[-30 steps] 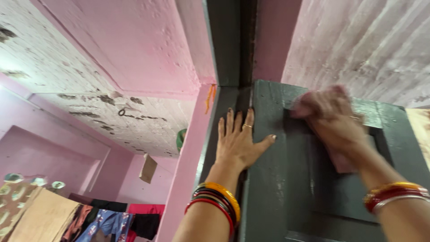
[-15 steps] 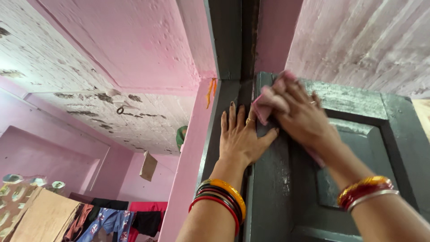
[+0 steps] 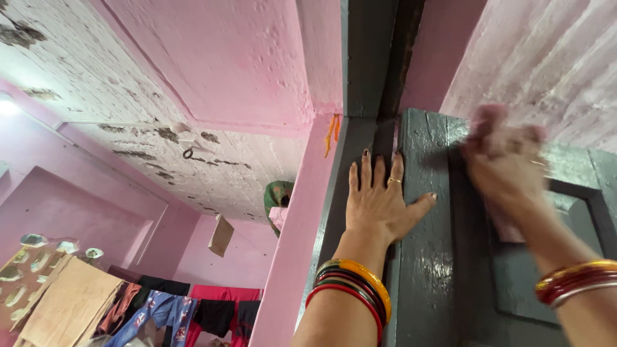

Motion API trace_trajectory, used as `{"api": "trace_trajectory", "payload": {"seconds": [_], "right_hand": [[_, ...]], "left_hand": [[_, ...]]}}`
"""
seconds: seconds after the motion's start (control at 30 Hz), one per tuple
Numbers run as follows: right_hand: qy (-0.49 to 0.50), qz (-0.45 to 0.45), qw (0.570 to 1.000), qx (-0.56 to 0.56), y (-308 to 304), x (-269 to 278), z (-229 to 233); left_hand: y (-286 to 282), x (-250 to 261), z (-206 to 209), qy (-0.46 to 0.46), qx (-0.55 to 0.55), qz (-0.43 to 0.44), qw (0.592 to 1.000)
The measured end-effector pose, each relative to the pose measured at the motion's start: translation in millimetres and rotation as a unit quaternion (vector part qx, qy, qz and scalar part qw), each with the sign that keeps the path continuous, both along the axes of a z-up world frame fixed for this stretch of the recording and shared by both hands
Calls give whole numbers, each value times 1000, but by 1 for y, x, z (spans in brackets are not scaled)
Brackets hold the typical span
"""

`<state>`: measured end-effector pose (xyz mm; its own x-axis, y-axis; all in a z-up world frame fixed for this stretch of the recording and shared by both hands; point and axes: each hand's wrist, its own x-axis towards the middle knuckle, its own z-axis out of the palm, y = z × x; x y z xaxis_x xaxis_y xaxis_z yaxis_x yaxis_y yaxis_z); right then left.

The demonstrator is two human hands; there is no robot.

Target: The person wipes a dark green wooden door with a pink cloth. They clean the door surface and the door frame, moving from the lower panels upward to the top edge.

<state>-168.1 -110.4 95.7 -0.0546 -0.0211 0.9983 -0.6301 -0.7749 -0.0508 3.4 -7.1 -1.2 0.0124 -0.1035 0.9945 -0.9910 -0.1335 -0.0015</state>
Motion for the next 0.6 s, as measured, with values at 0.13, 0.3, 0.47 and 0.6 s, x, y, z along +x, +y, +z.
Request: {"api": "trace_trajectory", "payload": {"seconds": [0.13, 0.3, 0.47, 0.6], "right_hand": [[138, -10, 980, -141, 26, 51, 13], [142, 3, 958, -250, 25, 58, 39], [68, -98, 984, -132, 8, -1, 27], [-2, -121, 988, -97, -27, -66, 5]], "left_hand": [[-1, -1, 0, -1, -6, 8, 1000], [-3, 3, 3, -8, -6, 12, 1000], [-5, 5, 2, -8, 2, 9, 1000], [-7, 6, 6, -7, 12, 8, 1000]]}}
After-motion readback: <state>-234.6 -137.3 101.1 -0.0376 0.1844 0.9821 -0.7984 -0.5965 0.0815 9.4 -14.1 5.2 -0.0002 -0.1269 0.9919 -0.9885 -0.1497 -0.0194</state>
